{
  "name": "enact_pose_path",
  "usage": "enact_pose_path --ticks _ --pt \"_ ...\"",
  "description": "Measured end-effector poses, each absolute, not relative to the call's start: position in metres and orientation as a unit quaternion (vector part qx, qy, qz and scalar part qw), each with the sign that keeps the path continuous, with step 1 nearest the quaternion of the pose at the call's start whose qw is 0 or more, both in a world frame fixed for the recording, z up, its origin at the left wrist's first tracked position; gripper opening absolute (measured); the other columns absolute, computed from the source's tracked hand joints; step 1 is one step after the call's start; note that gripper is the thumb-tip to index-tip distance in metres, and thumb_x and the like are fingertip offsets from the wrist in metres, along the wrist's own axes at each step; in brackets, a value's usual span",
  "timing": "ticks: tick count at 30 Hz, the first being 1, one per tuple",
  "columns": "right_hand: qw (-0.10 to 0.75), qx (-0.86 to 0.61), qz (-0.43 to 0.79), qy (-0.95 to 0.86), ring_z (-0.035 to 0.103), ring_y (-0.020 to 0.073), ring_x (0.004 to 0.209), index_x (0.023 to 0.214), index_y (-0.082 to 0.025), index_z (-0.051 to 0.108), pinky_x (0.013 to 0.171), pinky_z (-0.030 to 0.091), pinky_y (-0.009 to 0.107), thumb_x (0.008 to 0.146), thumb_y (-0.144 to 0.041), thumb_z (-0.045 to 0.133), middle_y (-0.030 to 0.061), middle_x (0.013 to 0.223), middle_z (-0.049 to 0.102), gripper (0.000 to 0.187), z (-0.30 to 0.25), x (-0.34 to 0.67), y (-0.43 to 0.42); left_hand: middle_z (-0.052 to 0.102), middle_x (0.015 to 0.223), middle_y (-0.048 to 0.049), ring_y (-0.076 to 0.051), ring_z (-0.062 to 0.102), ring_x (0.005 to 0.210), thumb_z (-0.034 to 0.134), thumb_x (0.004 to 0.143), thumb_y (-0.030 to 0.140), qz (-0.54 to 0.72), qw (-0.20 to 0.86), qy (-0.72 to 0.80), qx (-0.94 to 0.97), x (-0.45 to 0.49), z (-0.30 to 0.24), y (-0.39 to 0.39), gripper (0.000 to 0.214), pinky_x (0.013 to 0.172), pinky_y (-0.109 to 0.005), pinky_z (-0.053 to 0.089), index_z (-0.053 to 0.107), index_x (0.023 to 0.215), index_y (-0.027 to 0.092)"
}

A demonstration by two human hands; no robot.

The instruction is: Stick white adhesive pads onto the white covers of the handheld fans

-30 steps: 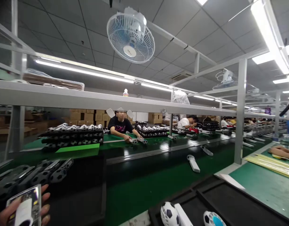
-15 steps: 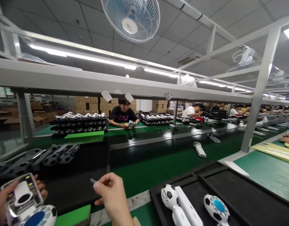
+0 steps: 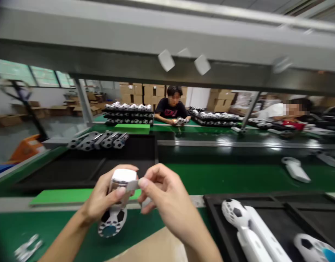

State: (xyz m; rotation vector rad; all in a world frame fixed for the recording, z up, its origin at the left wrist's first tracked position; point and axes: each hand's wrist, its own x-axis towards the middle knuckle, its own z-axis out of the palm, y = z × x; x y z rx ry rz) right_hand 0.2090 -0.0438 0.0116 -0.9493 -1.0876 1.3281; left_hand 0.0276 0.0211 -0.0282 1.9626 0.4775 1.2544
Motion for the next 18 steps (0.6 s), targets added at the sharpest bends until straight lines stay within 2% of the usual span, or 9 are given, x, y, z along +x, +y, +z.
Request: enact_pose_path --ticks 3,6,12,18 --pt "0.529 -0.387 0.594 -0.467 0.06 0.0069 0.05 0.078 -0.018 0.057 0.047 0.056 0.016 0.078 -0.048 0.082 -0.0058 0.06 0.064 0.039 0.017 0.21 -0.052 0.066 0.066 -0.0012 -0.01 0.054 0.047 0.07 0.082 0.05 0.488 0.327 0.139 0.797 0.03 -0.03 0.023 0.041 0.043 -0.017 0.042 0.065 0.103 0.015" --pt "0.507 -0.364 0.631 -0.461 0.058 0.0049 0.046 0.077 -0.017 0.057 0.045 0.055 0.014 0.078 -0.05 0.081 -0.0066 0.059 0.064 0.041 0.018 0.205 -0.059 0.069 0.073 -0.0031 -0.011 0.058 0.053 0.079 0.074 0.039 0.491 0.272 0.086 0.823 0.032 -0.027 0.021 0.035 0.05 -0.018 0.045 0.065 0.096 0.016" --pt "0.496 -0.394 0.631 -0.447 0.057 0.0037 0.042 0.077 -0.016 0.059 0.043 0.053 0.012 0.079 -0.039 0.083 -0.0067 0.058 0.066 0.033 0.022 0.194 -0.065 0.071 0.08 -0.0051 -0.013 0.063 0.062 0.077 0.076 0.031 0.505 0.194 0.059 0.839 0.026 -0.019 0.019 0.032 0.052 -0.019 0.044 0.063 0.1 0.016" --pt "0.495 -0.431 0.616 -0.436 0.056 0.0035 0.04 0.075 -0.016 0.058 0.04 0.051 0.012 0.079 -0.04 0.082 -0.0065 0.057 0.066 0.035 0.03 0.185 -0.069 0.07 0.079 -0.0029 -0.013 0.064 0.062 0.071 0.079 0.031 0.488 0.117 0.083 0.861 0.019 -0.012 0.017 0.028 0.052 -0.021 0.042 0.061 0.101 0.017"
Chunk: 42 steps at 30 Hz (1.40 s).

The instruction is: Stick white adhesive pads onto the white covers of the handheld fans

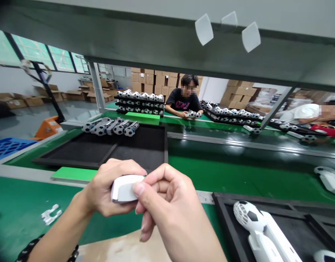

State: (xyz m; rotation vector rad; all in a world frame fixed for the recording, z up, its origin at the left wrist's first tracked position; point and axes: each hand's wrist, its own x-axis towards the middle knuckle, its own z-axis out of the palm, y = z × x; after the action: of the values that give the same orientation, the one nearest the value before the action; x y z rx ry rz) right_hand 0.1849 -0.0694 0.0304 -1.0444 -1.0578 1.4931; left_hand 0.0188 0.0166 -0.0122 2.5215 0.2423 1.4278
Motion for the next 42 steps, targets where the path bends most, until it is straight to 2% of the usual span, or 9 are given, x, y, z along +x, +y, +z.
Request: enact_pose_path --ticks 31,38,40,42 --pt "0.505 -0.446 0.61 -0.418 0.055 0.0032 0.037 0.069 -0.016 0.058 0.039 0.048 0.01 0.074 -0.036 0.085 -0.0065 0.052 0.066 0.034 0.0338 0.1803 -0.0714 0.072 0.08 -0.0037 -0.015 0.067 0.063 0.065 0.082 0.034 0.492 0.103 0.064 0.862 0.02 -0.0094 0.0149 0.027 0.053 -0.023 0.046 0.061 0.102 0.017" --pt "0.484 -0.464 0.602 -0.435 0.056 0.0036 0.038 0.071 -0.017 0.058 0.042 0.046 0.011 0.076 -0.042 0.084 -0.006 0.054 0.066 0.035 0.0332 0.1813 -0.0734 0.071 0.081 -0.0039 -0.016 0.068 0.064 0.068 0.082 0.032 0.494 0.104 0.056 0.861 0.0189 -0.0095 0.0159 0.028 0.054 -0.024 0.048 0.06 0.104 0.017" --pt "0.464 -0.471 0.579 -0.478 0.059 0.0053 0.042 0.075 -0.019 0.06 0.044 0.047 0.013 0.082 -0.05 0.076 -0.0041 0.059 0.068 0.036 0.034 0.1846 -0.076 0.072 0.082 -0.0041 -0.016 0.069 0.065 0.069 0.082 0.032 0.49 0.099 0.049 0.865 0.0185 -0.0092 0.0154 0.028 0.055 -0.024 0.05 0.06 0.105 0.018" --pt "0.465 -0.507 0.499 -0.526 0.059 0.0071 0.044 0.076 -0.021 0.063 0.046 0.046 0.016 0.088 -0.061 0.064 -0.003 0.059 0.066 0.042 0.0346 0.1885 -0.0778 0.072 0.085 -0.0062 -0.018 0.07 0.072 0.069 0.084 0.034 0.5 0.083 0.04 0.861 0.019 -0.0092 0.0149 0.032 0.058 -0.024 0.053 0.062 0.109 0.017"
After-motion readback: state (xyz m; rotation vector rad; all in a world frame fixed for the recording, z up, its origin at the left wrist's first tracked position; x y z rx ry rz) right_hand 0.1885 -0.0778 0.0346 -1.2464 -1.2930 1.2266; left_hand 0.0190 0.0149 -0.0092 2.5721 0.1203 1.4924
